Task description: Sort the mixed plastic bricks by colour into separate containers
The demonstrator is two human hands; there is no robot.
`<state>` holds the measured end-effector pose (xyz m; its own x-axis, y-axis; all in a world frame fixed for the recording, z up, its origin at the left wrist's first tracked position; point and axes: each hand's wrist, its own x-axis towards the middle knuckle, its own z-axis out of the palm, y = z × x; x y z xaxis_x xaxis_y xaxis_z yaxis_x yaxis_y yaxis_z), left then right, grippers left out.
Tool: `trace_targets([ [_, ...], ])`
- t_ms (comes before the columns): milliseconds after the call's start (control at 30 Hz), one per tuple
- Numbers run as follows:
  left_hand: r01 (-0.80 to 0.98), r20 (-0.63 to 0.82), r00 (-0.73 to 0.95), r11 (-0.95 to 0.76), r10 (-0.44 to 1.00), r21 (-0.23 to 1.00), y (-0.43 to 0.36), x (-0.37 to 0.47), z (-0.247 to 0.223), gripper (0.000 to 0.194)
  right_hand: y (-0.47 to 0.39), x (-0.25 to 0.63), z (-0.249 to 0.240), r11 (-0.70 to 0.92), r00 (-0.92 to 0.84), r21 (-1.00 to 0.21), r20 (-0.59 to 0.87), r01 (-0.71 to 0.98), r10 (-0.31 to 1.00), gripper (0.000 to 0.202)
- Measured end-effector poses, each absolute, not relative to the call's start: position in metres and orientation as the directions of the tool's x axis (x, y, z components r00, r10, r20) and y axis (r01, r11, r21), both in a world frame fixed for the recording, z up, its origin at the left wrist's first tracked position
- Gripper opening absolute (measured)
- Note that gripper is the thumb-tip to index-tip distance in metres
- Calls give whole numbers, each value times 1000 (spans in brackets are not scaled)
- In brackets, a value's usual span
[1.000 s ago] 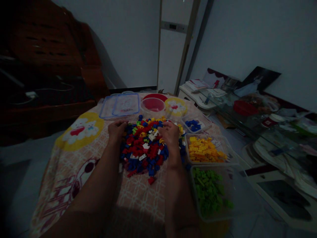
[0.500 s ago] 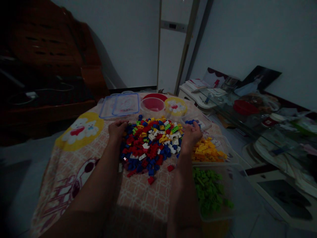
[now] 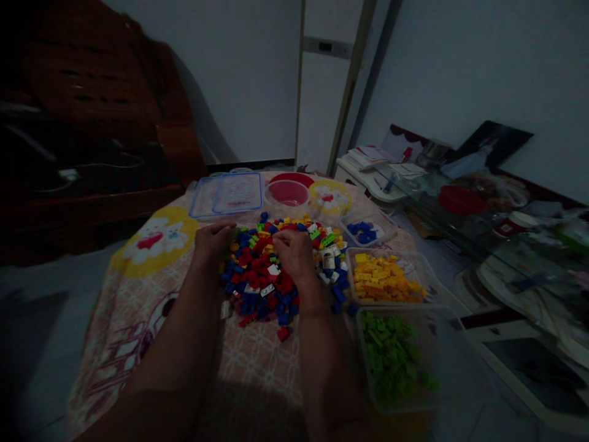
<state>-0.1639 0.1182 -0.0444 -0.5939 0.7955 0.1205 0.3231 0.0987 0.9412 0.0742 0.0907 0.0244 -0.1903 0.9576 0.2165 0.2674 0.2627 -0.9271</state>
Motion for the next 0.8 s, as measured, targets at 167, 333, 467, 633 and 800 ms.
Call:
trace_targets([
  [167, 216, 119, -495, -11, 861, 976, 121, -150, -41, 25, 69, 41, 33, 435, -467, -745, 186, 507, 864, 17],
  [333, 33, 17, -517, 0, 856, 999, 122, -146, -37, 27, 43, 8, 32, 598, -637, -446, 76, 667, 767, 22],
  [467, -146, -57, -522, -23, 851, 989, 121, -149, -40, 28, 31, -9, 18, 648, -668, -256, 14, 717, 744, 27],
  [633, -208, -81, -542, -40, 836, 977, 122, -148, -40, 24, 28, -15, 5, 646, -664, -212, -17, 733, 748, 30],
  [800, -203, -81, -532, -34, 843, 979, 122, -149, -42, 28, 31, -7, 9, 597, -627, -345, 31, 724, 779, 19],
])
